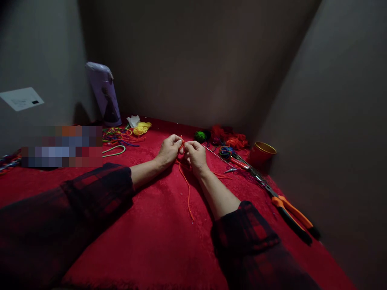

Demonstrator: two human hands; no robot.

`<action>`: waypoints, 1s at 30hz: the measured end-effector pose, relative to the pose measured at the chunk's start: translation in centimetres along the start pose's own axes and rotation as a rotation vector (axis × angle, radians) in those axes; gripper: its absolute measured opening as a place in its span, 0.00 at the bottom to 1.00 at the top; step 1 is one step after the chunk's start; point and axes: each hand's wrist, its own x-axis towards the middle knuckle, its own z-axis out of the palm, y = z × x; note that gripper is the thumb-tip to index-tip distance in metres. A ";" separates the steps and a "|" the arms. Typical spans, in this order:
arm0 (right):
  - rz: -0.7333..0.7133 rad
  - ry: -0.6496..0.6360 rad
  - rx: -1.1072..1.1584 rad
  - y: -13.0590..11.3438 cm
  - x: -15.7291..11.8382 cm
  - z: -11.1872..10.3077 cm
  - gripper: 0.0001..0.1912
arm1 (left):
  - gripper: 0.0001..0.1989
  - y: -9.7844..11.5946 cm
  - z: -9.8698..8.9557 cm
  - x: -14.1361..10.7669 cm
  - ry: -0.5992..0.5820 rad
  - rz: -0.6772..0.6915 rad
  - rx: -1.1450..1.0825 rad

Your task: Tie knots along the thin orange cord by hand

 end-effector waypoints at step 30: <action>-0.057 0.087 0.073 -0.4 -0.3 -0.2 0.17 | 0.12 -0.3 -0.3 -0.5 0.006 0.004 0.381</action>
